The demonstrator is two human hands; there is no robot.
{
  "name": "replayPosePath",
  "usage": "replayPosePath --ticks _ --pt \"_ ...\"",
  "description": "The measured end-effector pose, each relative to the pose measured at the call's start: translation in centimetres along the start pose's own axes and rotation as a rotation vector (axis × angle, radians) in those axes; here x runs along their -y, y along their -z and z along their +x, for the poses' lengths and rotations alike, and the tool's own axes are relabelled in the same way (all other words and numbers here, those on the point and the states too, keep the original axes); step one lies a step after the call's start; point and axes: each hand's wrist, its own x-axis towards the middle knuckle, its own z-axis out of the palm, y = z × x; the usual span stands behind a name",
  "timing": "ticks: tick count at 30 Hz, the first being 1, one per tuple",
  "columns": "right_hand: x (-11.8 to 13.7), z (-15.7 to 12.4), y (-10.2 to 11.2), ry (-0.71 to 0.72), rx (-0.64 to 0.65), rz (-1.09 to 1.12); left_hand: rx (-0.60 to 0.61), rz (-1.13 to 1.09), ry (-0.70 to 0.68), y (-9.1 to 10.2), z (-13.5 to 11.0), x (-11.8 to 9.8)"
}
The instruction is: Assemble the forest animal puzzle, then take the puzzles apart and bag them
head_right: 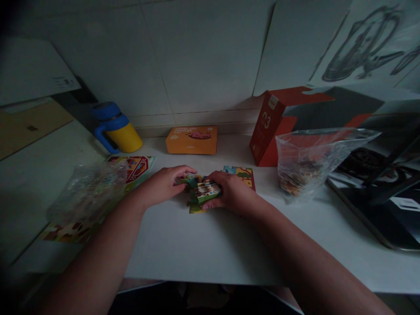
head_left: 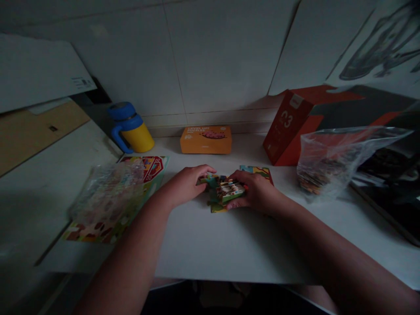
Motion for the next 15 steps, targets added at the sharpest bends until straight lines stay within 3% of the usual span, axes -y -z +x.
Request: replayPosePath --ticks 7,10,15 --pt "0.5 0.2 -0.6 0.008 -0.001 0.009 0.021 -0.028 0.055 0.1 0.2 -0.3" --pt "0.4 0.1 -0.8 -0.031 -0.014 0.016 0.037 -0.026 -0.023 -0.5 0.3 -1.2" --pt "-0.6 -0.1 -1.6 -0.088 -0.088 -0.008 -0.038 0.111 -0.161 -1.0 0.2 -2.1"
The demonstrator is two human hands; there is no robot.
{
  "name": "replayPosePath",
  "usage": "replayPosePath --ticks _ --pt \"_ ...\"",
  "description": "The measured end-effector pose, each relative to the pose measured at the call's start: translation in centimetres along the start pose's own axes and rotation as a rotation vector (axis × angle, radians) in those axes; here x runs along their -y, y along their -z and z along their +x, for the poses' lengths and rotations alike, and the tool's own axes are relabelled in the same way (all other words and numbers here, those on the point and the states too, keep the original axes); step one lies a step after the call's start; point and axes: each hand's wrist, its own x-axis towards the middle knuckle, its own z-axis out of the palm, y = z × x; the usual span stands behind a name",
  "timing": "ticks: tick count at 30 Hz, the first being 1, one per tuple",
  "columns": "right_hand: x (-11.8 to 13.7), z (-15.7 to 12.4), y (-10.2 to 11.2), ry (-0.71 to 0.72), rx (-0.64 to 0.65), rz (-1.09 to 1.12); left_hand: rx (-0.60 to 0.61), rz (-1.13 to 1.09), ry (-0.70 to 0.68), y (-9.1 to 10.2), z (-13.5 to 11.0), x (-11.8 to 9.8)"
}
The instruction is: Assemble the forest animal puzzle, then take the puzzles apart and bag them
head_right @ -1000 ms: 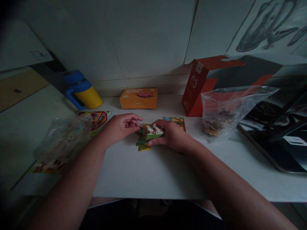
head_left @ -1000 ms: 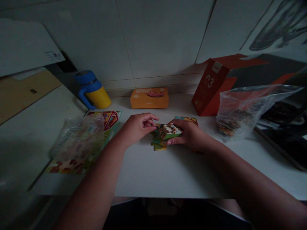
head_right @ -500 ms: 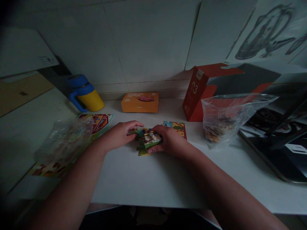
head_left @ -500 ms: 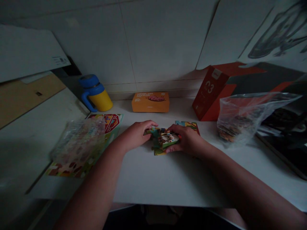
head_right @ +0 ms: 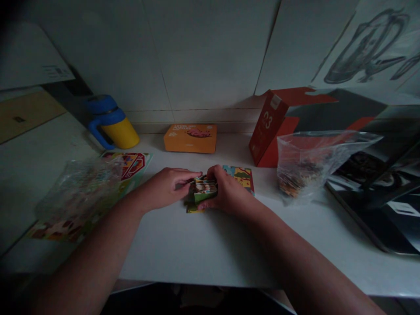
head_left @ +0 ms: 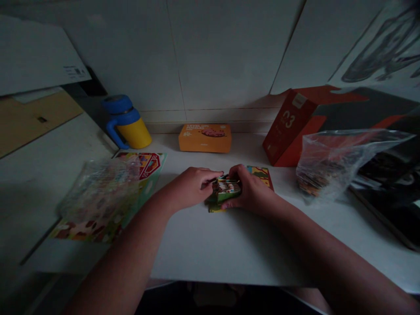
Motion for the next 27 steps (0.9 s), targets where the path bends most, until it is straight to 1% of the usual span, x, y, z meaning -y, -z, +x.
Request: replayPosePath --ticks 5,7,10,12,14,16,18,20,23,25,27 --pt "0.0 -0.2 -0.1 0.022 -0.022 -0.032 -0.007 -0.059 0.023 0.0 0.0 -0.1" --pt "0.2 -0.2 0.1 0.081 0.013 -0.058 0.019 -0.088 0.020 -0.1 0.0 0.0" --pt "0.3 -0.1 0.5 0.168 0.106 -0.109 0.048 -0.140 0.027 -0.6 0.0 0.4" --pt "0.4 -0.1 0.7 0.185 0.141 -0.135 0.047 -0.237 0.049 -1.2 0.0 0.7" --pt "0.6 -0.1 0.9 0.202 0.151 -0.156 0.038 -0.392 0.066 -1.6 0.1 0.8" --pt "0.8 -0.1 1.2 0.234 0.129 -0.165 0.017 -0.509 0.058 -1.6 0.1 0.7" --pt "1.1 -0.2 1.6 0.270 0.061 -0.165 -0.018 -0.538 0.031 -1.3 0.1 0.3" --pt "1.4 -0.3 1.9 0.309 -0.022 -0.161 -0.046 -0.577 0.034 -1.0 0.1 -0.1" --pt "1.5 -0.3 2.1 0.344 -0.103 -0.175 -0.009 -0.763 0.142 -1.1 0.2 -0.2" --pt "1.5 -0.3 2.1 0.340 -0.116 -0.202 0.048 -0.901 0.233 -1.7 0.4 0.0" --pt "1.5 -0.2 1.9 0.315 -0.107 -0.233 0.070 -0.992 0.315 -2.6 0.7 0.1"
